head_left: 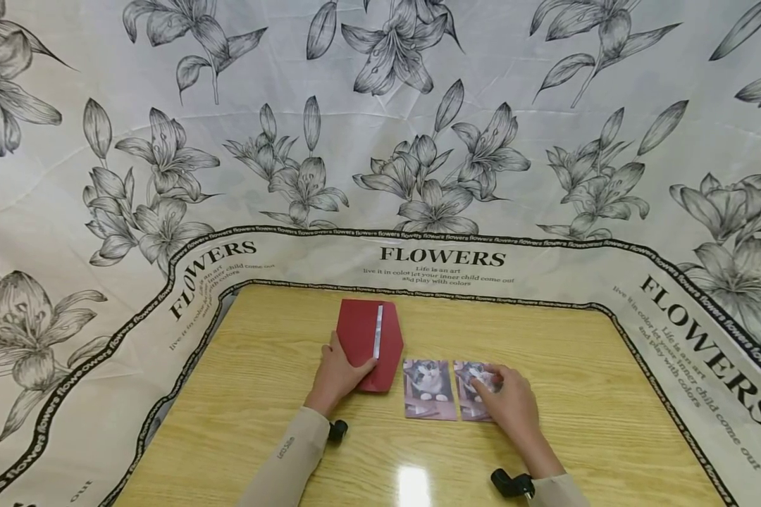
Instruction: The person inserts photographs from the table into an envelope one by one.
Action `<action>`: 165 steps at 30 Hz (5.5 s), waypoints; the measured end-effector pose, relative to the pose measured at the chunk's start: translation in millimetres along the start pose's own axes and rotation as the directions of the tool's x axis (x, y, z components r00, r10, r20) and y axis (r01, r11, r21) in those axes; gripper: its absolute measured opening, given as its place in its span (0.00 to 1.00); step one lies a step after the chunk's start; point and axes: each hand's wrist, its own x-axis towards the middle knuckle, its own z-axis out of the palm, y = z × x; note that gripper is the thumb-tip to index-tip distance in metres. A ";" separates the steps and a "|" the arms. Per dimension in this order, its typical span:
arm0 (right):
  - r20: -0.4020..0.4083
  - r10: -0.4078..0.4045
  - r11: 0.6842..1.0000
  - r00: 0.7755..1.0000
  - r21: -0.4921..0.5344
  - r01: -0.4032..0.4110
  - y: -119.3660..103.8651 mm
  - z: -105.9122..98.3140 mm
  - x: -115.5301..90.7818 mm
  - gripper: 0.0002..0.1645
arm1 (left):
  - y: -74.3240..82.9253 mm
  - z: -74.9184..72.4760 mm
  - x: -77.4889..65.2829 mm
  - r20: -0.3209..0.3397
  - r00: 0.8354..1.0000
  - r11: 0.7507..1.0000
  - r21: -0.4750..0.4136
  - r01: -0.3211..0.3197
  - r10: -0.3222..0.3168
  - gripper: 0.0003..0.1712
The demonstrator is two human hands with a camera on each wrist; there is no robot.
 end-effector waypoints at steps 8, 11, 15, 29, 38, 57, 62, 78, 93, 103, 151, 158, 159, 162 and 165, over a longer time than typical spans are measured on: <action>0.015 0.019 0.996 1.000 -0.090 -0.018 12.0 -8.7 -4.8 0.42 | -0.5 -1.4 0.3 0.001 1.000 1.000 -0.002 -0.002 0.002 0.72; 0.019 0.024 0.994 1.000 -0.109 -0.022 15.0 -10.1 -5.7 0.44 | -0.7 -1.6 1.2 -0.002 1.000 1.000 0.006 -0.003 0.003 0.72; 0.027 0.039 0.990 0.999 -0.139 -0.034 17.6 -11.3 -7.0 0.47 | 0.4 -2.2 1.7 -0.002 1.000 1.000 0.014 -0.001 0.001 0.72; 0.075 0.101 0.981 0.992 -0.174 -0.086 15.8 -14.6 -7.3 0.48 | 7.7 -3.7 0.0 -0.001 1.000 1.000 -0.010 0.008 -0.008 0.70; 0.061 0.101 0.986 0.993 -0.143 -0.091 16.3 -11.8 -8.2 0.44 | 7.8 -4.0 -2.1 0.000 1.000 1.000 -0.011 0.009 -0.009 0.70; 0.109 0.033 0.999 0.993 -0.018 -0.031 25.8 -26.9 -0.4 0.25 | 4.8 4.0 -7.1 -0.030 1.000 1.000 -0.018 0.006 -0.007 0.71; 0.124 0.031 0.996 0.992 0.084 -0.042 27.3 -33.7 3.8 0.24 | 4.1 5.3 -7.7 -0.039 0.999 1.000 -0.018 0.002 -0.003 0.70; -0.015 0.049 0.916 0.999 0.400 -0.039 1.9 -22.5 22.5 0.23 | 2.4 6.7 -6.6 -0.034 0.999 1.000 -0.006 0.006 -0.006 0.70; -0.062 -0.006 0.839 0.998 0.543 0.039 -32.9 7.9 36.5 0.20 | 4.0 7.6 -6.7 -0.023 1.000 1.000 -0.009 0.013 -0.013 0.71; -0.046 -0.032 0.818 0.998 0.573 0.053 -55.4 25.2 48.2 0.19 | 2.6 9.2 -7.0 -0.021 1.000 1.000 -0.002 0.020 -0.020 0.72; 0.050 -0.040 0.834 0.998 0.551 0.005 -118.8 88.5 58.1 0.21 | -0.3 10.0 -5.7 -0.040 0.999 1.000 0.012 -0.003 0.004 0.72; 0.056 -0.097 0.807 0.994 0.588 0.046 -122.2 88.8 54.5 0.22 | -0.5 10.1 -4.1 -0.036 0.999 1.000 0.004 0.000 0.000 0.72; 0.059 -0.104 0.805 0.993 0.592 0.049 -122.5 88.6 53.9 0.23 | -0.8 10.2 -3.9 -0.037 0.999 1.000 0.004 0.000 0.000 0.72; 0.073 -0.117 0.812 0.990 0.581 0.053 -123.2 88.7 52.9 0.23 | -0.8 10.1 -4.0 -0.037 0.999 1.000 -0.001 -0.001 0.001 0.72; 0.083 -0.127 0.824 0.988 0.563 0.058 -123.2 90.4 53.4 0.23 | -0.9 9.9 -4.7 -0.038 0.999 1.000 -0.006 -0.005 0.005 0.72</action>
